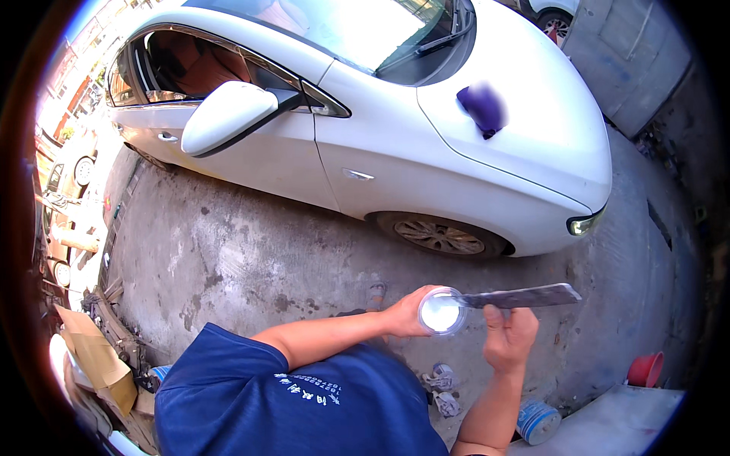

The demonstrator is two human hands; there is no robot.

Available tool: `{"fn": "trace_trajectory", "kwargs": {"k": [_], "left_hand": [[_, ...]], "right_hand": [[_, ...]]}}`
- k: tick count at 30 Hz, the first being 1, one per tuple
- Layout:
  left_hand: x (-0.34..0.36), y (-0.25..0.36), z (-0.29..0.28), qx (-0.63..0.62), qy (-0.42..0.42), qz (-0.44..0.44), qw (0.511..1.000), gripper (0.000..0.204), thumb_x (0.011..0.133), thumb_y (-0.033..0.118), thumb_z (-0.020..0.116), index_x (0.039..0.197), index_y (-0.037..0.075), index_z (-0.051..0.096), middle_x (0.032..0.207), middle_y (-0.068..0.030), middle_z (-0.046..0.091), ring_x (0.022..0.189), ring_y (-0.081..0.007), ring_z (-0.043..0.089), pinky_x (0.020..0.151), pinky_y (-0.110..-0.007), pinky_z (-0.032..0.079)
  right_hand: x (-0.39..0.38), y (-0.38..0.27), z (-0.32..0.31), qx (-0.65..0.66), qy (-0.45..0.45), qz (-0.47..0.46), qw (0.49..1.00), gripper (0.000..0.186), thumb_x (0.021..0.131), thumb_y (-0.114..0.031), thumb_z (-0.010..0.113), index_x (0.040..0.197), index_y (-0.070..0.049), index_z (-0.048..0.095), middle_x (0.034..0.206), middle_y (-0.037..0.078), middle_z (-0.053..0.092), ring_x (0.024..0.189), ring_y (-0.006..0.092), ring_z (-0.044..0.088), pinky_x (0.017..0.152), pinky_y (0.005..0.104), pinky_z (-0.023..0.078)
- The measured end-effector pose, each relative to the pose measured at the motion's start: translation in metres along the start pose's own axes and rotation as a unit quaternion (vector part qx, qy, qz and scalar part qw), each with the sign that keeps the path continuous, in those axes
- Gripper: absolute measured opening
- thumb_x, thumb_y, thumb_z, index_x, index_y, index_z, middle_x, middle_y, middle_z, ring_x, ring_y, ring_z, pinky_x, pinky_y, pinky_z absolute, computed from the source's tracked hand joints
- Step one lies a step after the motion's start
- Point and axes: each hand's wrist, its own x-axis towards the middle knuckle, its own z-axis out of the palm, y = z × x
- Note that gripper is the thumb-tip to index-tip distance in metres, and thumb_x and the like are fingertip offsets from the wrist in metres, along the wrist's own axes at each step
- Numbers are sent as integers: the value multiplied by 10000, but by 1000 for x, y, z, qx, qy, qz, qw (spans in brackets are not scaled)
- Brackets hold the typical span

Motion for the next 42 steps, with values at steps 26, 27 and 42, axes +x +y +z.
{"fn": "trace_trajectory", "kwargs": {"k": [26, 27, 42], "left_hand": [[-130, -26, -109, 39, 118, 51, 991, 780, 674, 173, 835, 1336, 23, 450, 1285, -166, 533, 1199, -344, 514, 1029, -418, 415], [-130, -26, -111, 35, 113, 50, 992, 799, 666, 167, 837, 1343, 21, 438, 1290, -169, 530, 1196, -354, 511, 1027, -426, 415], [-109, -12, -22, -18, -198, 10, 980, 843, 653, 245, 860, 1354, 24, 447, 1316, -176, 522, 1238, -314, 518, 1045, -399, 422]], "right_hand": [[-96, -70, 185, -107, 190, 108, 970, 196, 930, -166, 634, 991, 16, 594, 837, 96, 659, 766, 150, 622, 712, 296, 504], [-97, -77, 185, -66, 205, 115, 970, 184, 945, -152, 615, 1020, 14, 582, 885, 87, 652, 793, 135, 619, 711, 283, 508], [-139, -77, 68, -116, 80, 117, 983, 189, 868, -139, 720, 961, 7, 644, 882, 121, 683, 746, 199, 649, 661, 315, 499]]}}
